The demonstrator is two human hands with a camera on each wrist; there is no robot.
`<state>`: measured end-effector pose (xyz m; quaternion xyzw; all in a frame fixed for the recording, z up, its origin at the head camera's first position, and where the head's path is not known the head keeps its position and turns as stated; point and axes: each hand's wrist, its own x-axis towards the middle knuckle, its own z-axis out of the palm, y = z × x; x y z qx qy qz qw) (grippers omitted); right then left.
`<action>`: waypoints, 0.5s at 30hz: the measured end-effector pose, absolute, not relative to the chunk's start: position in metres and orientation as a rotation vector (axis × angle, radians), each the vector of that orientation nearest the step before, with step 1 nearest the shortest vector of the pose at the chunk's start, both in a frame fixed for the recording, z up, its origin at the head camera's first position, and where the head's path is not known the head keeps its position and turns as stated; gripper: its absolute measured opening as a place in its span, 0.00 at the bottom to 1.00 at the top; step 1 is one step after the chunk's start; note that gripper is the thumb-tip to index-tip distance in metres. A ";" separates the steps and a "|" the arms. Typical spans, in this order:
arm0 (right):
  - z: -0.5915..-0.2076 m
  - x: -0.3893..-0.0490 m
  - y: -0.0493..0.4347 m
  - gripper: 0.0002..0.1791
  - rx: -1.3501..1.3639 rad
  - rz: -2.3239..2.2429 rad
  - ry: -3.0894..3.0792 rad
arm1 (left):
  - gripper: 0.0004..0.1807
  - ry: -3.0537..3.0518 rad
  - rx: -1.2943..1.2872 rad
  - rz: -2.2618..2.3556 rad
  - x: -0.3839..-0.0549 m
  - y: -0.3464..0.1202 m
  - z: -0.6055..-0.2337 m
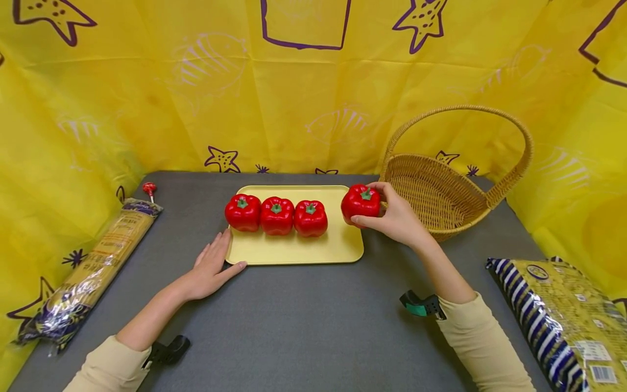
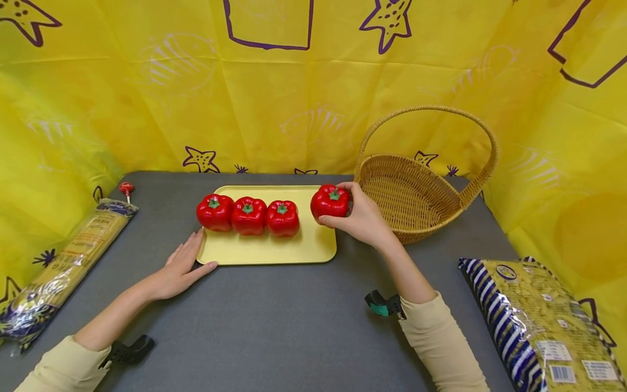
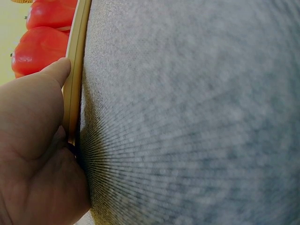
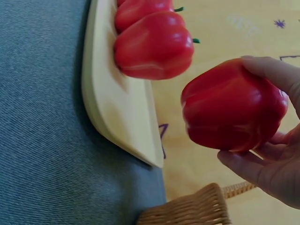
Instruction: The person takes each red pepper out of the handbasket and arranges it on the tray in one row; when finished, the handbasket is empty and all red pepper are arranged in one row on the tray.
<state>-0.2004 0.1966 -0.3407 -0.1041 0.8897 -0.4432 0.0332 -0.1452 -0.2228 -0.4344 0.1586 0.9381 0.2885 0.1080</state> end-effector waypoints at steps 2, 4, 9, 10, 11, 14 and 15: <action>-0.343 -0.201 0.194 0.46 -0.329 -1.368 2.732 | 0.50 2.762 0.466 0.846 -0.145 -0.223 -0.434; -0.346 -0.202 0.193 0.46 -0.340 -1.375 2.719 | 0.50 2.760 0.465 0.847 -0.145 -0.223 -0.434; -0.355 -0.205 0.189 0.44 -0.354 -1.390 2.685 | 0.50 2.757 0.459 0.849 -0.145 -0.223 -0.433; -0.357 -0.206 0.188 0.44 -0.354 -1.389 2.681 | 0.50 2.757 0.458 0.848 -0.145 -0.223 -0.433; -0.358 -0.206 0.188 0.44 -0.352 -1.386 2.680 | 0.50 2.756 0.458 0.849 -0.145 -0.223 -0.433; -0.362 -0.207 0.186 0.44 -0.343 -1.380 2.678 | 0.50 2.756 0.459 0.853 -0.144 -0.222 -0.433; -0.363 -0.208 0.185 0.44 -0.343 -1.387 2.673 | 0.50 2.756 0.459 0.853 -0.144 -0.222 -0.433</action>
